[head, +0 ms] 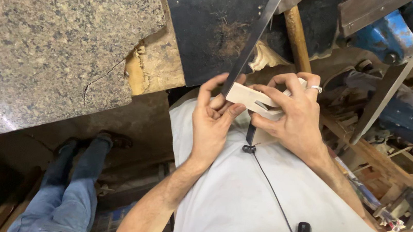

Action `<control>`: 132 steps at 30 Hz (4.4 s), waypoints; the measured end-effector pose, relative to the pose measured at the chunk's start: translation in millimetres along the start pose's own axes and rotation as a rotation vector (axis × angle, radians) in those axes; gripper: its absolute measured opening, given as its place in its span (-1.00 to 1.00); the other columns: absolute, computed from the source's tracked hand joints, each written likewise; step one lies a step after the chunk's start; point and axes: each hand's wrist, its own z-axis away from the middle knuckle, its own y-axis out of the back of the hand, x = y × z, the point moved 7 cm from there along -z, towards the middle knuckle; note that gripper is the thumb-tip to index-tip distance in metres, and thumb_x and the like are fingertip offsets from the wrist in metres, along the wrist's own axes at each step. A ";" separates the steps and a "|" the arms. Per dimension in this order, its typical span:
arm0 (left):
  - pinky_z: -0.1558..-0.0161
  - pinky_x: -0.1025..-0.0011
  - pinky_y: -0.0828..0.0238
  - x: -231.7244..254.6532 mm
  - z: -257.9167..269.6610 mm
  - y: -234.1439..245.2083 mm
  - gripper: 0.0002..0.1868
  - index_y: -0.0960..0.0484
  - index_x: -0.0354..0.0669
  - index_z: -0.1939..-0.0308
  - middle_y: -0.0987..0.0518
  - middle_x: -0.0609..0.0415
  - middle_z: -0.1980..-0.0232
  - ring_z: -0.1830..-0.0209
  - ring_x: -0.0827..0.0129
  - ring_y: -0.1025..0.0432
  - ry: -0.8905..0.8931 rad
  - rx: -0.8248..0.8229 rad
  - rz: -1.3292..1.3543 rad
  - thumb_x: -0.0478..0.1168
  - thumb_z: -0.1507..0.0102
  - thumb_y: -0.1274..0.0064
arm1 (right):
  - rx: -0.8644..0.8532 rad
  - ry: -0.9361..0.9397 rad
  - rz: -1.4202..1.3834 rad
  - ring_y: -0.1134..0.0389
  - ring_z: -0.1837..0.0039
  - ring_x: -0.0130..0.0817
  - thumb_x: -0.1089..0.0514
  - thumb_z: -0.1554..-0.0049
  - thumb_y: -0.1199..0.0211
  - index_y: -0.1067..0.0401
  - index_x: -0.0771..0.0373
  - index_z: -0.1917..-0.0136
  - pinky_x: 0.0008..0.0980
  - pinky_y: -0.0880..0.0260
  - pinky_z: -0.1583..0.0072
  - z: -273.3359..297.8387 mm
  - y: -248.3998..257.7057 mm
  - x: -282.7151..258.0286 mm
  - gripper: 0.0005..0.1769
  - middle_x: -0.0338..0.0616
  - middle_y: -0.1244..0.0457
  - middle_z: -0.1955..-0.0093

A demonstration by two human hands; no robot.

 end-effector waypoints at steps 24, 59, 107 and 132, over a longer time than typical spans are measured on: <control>0.02 0.56 -0.47 125.2 -19.6 -51.8 -0.73 -0.63 -0.36 -0.08 -0.55 0.05 0.07 0.11 0.43 -0.49 -0.615 0.162 -0.849 -0.48 -0.30 -0.25 | 0.177 -0.071 -0.330 -0.18 -0.22 -0.06 0.07 -0.03 -0.54 -0.60 0.19 -0.18 -0.18 -0.28 -0.23 -79.4 -39.1 39.1 -0.55 0.01 -0.22 -0.11; 0.27 0.29 -0.40 21.4 -287.5 -236.3 -0.80 -0.74 -0.01 0.09 -0.54 0.19 0.25 0.23 0.25 -0.45 -1.070 -0.206 -1.687 -0.31 -0.21 -0.28 | 0.129 -1.134 -0.030 -0.37 0.36 -0.19 -0.09 -0.14 -0.43 -0.61 0.22 -0.06 -0.18 -0.40 0.15 371.3 -65.2 508.8 -0.63 -0.03 -0.33 0.38; 0.21 0.28 -0.36 73.8 -220.9 -267.4 -0.73 -0.74 -0.12 0.04 -0.57 0.11 0.21 0.21 0.27 -0.44 -1.227 -0.365 -1.442 -0.47 -0.22 -0.28 | 0.231 -0.881 -0.137 -0.42 -0.14 0.03 -0.14 -0.06 -0.50 -0.52 0.32 -0.23 -0.19 -0.38 -0.17 259.0 -42.8 434.7 -0.38 0.15 -0.40 -0.11; -0.15 0.41 -0.53 80.9 -69.4 -27.5 -0.41 -0.35 -0.32 -0.40 -0.61 -0.14 -0.18 -0.13 0.30 -0.54 -0.300 0.153 -0.387 -0.49 -0.29 -0.14 | 0.403 0.149 -0.166 -0.39 0.28 -0.09 0.18 -0.19 -0.31 -0.57 0.26 -0.19 -0.15 -0.37 0.17 -51.1 6.8 -13.4 -0.70 0.00 -0.35 0.28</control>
